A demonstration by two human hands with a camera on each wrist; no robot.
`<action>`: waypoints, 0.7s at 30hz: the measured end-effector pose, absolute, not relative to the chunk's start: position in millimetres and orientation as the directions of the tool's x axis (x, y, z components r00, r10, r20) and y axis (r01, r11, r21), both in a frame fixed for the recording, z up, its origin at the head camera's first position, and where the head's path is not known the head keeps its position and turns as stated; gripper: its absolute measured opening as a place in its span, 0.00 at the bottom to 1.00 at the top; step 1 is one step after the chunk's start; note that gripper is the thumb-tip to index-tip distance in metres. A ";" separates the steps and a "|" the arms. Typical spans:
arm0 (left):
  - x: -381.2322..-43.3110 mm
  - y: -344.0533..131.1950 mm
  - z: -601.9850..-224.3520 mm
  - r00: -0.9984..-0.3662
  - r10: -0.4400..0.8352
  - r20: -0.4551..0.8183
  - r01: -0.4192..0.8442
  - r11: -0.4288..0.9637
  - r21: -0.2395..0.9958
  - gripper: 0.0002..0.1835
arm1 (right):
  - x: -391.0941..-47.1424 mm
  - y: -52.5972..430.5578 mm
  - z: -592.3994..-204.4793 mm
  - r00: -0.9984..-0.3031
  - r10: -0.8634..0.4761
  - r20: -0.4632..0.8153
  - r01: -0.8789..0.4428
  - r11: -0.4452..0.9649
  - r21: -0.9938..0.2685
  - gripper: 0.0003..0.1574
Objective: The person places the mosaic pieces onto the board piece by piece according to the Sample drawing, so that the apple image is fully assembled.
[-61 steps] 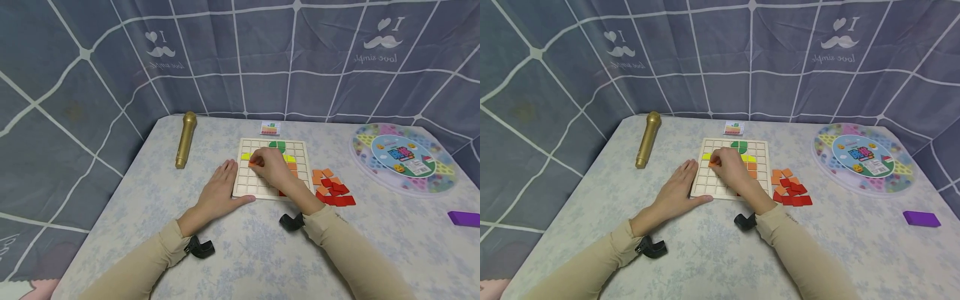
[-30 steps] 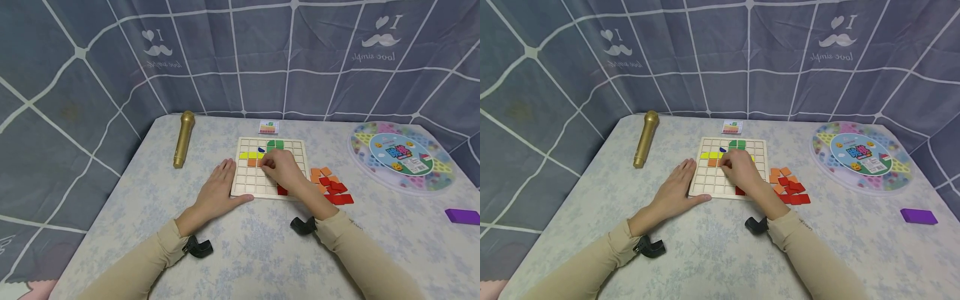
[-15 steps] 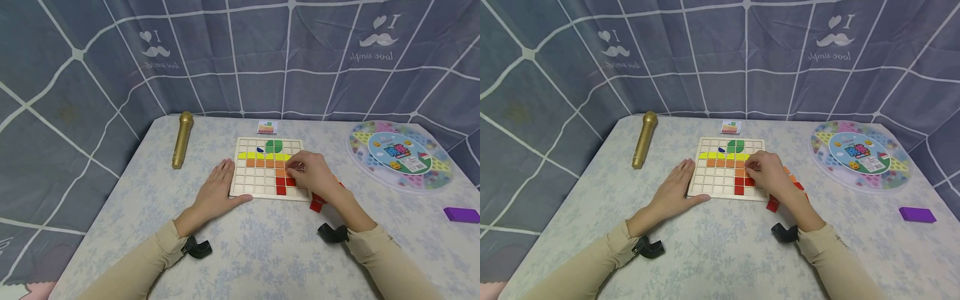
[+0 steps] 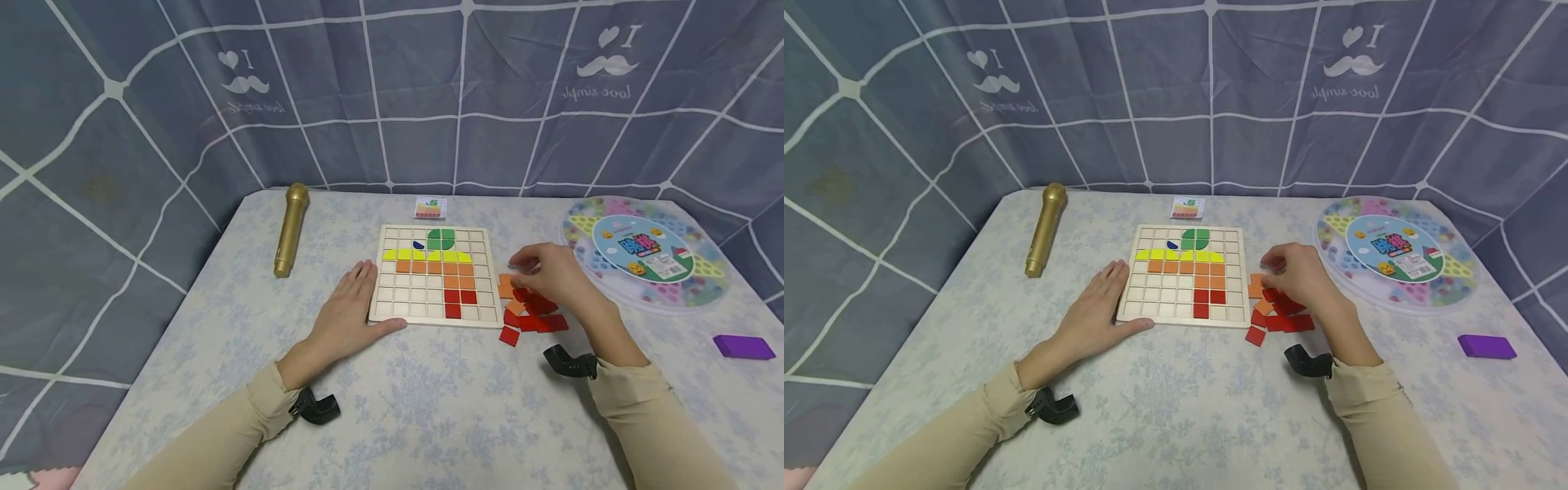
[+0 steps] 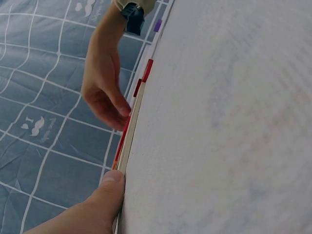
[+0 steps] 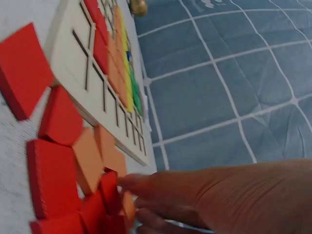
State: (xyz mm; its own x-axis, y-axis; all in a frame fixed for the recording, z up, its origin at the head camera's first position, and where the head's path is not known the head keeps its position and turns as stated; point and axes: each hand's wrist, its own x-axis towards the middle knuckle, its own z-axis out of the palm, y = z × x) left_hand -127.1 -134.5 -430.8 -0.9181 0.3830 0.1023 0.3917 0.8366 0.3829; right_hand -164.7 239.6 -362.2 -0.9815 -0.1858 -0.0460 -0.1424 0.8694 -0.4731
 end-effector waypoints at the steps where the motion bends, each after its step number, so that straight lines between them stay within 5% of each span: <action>1: -127.1 -134.8 -430.8 -0.918 0.382 0.102 0.391 0.838 0.380 0.65 | -165.7 241.5 -362.4 -0.980 -0.189 -0.061 -0.139 0.870 -0.472 0.22; 21: -126.0 -134.8 -428.5 -0.920 0.381 0.090 0.384 0.835 0.394 0.64 | -168.4 246.2 -371.1 -0.987 -0.154 0.037 -0.153 0.874 -0.461 0.17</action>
State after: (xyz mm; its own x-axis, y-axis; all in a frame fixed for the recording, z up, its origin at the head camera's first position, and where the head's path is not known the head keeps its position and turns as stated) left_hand -126.0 -134.8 -428.5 -0.9202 0.3810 0.0899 0.3842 0.8350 0.3939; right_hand -168.4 246.2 -371.1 -0.9874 -0.1538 0.0369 -0.1534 0.8742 -0.4608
